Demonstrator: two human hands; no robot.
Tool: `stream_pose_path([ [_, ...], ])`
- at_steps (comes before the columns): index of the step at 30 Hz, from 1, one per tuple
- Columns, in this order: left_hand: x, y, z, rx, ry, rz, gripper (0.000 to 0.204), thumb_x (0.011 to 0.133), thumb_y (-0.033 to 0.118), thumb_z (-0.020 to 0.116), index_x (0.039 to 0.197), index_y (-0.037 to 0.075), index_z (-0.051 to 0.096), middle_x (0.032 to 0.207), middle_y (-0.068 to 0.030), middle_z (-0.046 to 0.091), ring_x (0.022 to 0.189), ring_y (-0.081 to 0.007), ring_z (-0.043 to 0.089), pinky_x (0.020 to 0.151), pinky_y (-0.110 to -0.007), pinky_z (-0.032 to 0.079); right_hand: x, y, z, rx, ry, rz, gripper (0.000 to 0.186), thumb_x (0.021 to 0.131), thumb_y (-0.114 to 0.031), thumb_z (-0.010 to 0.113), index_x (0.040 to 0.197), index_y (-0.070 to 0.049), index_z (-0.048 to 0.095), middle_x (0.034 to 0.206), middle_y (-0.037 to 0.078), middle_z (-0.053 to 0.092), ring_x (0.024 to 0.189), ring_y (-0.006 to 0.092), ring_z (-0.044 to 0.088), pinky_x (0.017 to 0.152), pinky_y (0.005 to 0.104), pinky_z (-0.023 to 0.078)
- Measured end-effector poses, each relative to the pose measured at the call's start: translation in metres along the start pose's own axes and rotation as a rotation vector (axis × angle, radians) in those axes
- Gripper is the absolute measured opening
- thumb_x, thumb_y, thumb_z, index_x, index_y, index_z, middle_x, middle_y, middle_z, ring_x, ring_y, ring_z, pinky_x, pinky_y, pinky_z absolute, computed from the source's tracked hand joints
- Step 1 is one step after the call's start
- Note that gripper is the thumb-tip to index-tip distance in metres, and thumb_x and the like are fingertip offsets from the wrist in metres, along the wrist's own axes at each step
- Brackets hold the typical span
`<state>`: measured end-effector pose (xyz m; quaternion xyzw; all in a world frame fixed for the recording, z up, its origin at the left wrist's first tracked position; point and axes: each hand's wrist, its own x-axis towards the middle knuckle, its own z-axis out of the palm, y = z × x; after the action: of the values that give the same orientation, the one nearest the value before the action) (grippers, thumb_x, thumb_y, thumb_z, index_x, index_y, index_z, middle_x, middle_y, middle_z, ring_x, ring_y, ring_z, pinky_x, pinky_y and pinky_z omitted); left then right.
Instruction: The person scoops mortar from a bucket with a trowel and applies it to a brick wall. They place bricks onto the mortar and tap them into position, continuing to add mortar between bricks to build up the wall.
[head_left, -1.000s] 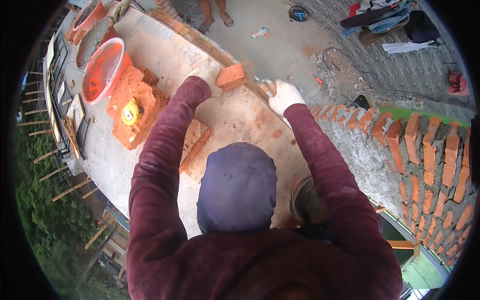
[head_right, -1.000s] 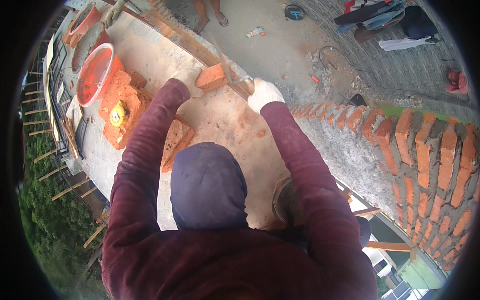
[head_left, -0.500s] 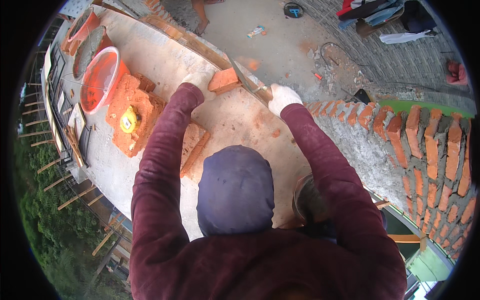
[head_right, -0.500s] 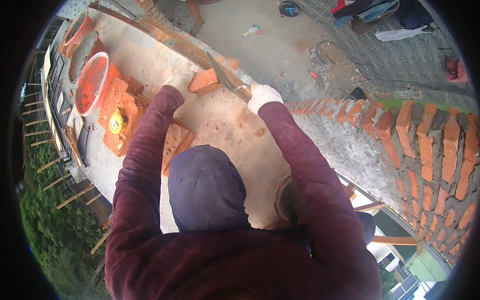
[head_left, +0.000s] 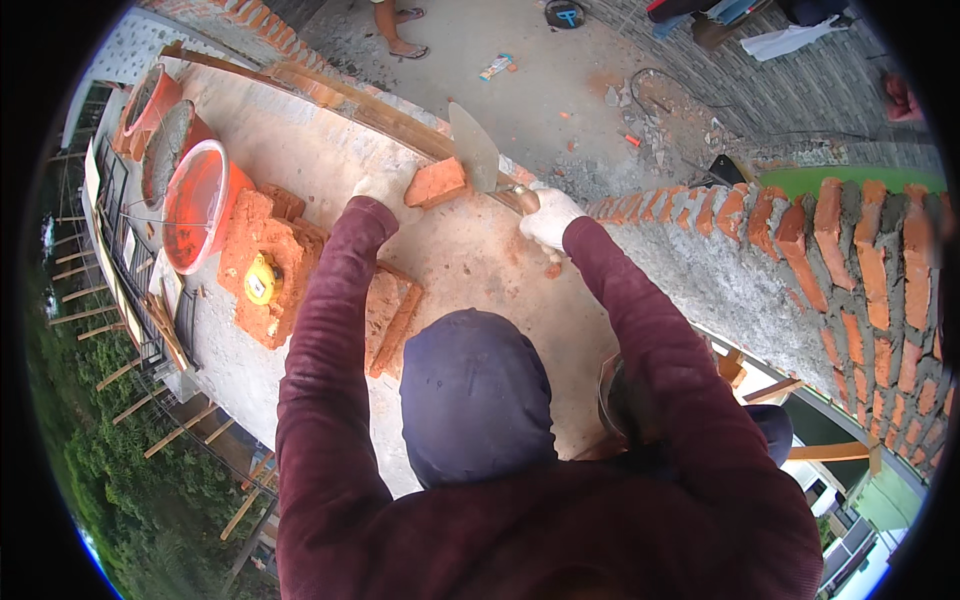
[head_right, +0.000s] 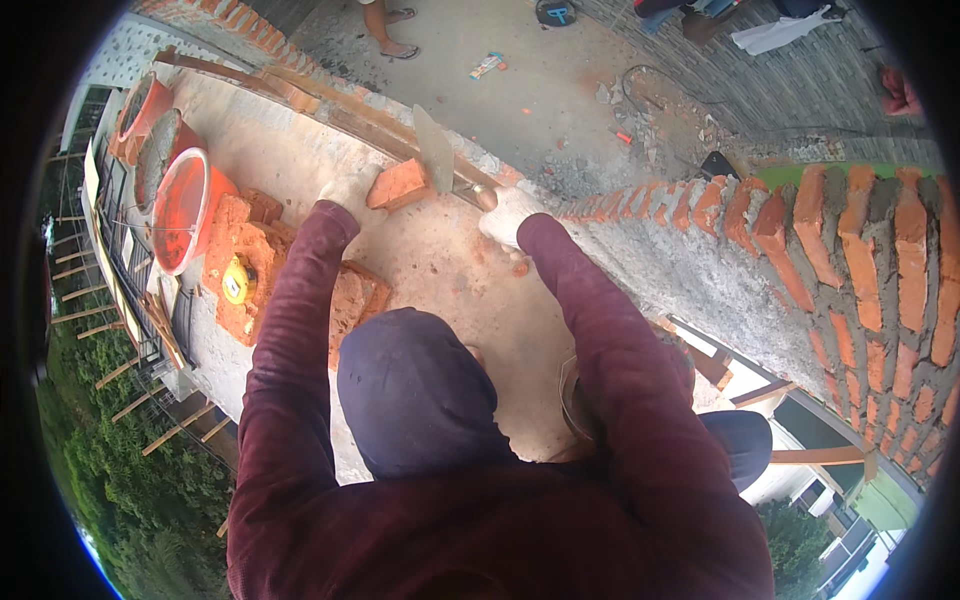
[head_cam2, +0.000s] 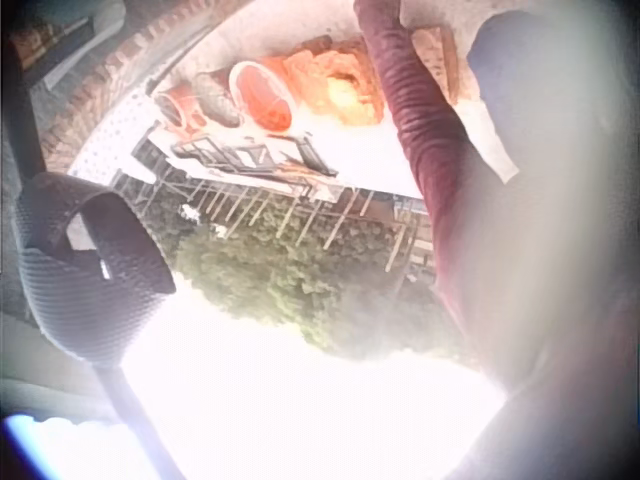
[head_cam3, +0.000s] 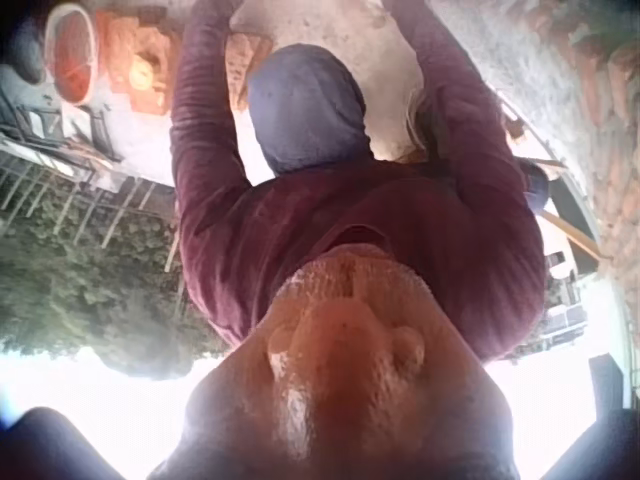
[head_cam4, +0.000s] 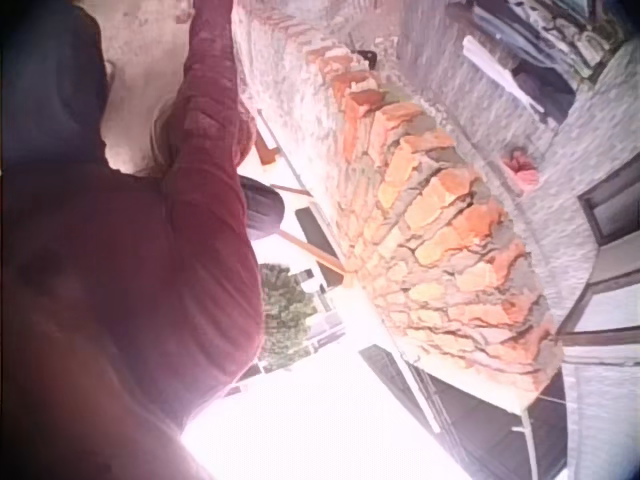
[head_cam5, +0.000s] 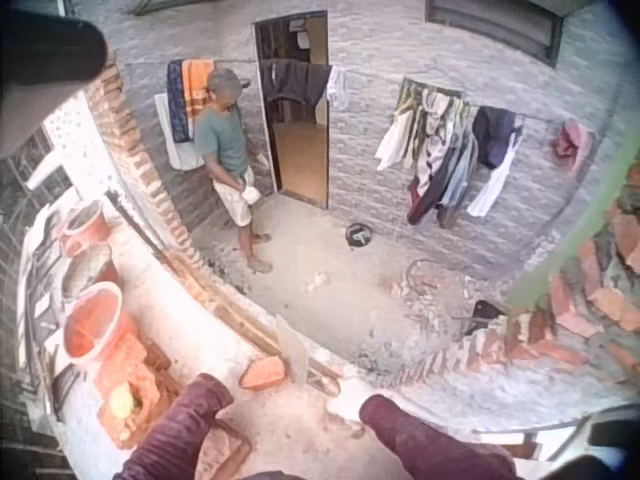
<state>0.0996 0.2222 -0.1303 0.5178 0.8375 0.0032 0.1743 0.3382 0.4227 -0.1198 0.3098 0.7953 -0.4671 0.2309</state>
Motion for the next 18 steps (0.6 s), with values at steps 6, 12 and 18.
stream_pose_path([
  [6,0.009,-0.05,0.027,-1.008,-0.336,-0.129,0.082,0.063,0.023,0.092,0.136,0.005,0.06,0.126,-0.0137,0.067,0.11,-0.0246,0.067,0.095,-0.037,0.054,-0.033,-0.038,-0.068,-0.173,0.477,-0.308,0.044,0.084,-0.036,0.066,0.108,0.001,0.063,0.104,0.028,0.069,0.101,0.0472,0.067,0.086,0.051,0.055],
  [12,-0.009,-0.048,0.032,-0.788,-0.036,-0.279,0.096,0.065,0.036,0.093,0.147,0.007,0.053,0.137,-0.0184,0.062,0.123,-0.0339,0.061,0.106,-0.04,0.049,-0.017,0.004,-0.012,-0.121,0.393,-0.402,0.051,0.082,-0.035,0.067,0.118,-0.001,0.061,0.11,0.028,0.069,0.104,0.047,0.066,0.091,0.0514,0.053],
  [18,-0.027,0.009,0.012,-0.14,0.015,-0.246,0.125,0.058,0.05,0.091,0.157,-0.001,0.034,0.152,-0.027,0.045,0.141,-0.0427,0.044,0.118,-0.045,0.039,0.024,-0.01,0.019,-0.224,0.261,-0.185,0.044,0.081,-0.029,0.067,0.116,-0.002,0.064,0.11,0.028,0.069,0.108,0.045,0.066,0.093,0.0515,0.054],
])
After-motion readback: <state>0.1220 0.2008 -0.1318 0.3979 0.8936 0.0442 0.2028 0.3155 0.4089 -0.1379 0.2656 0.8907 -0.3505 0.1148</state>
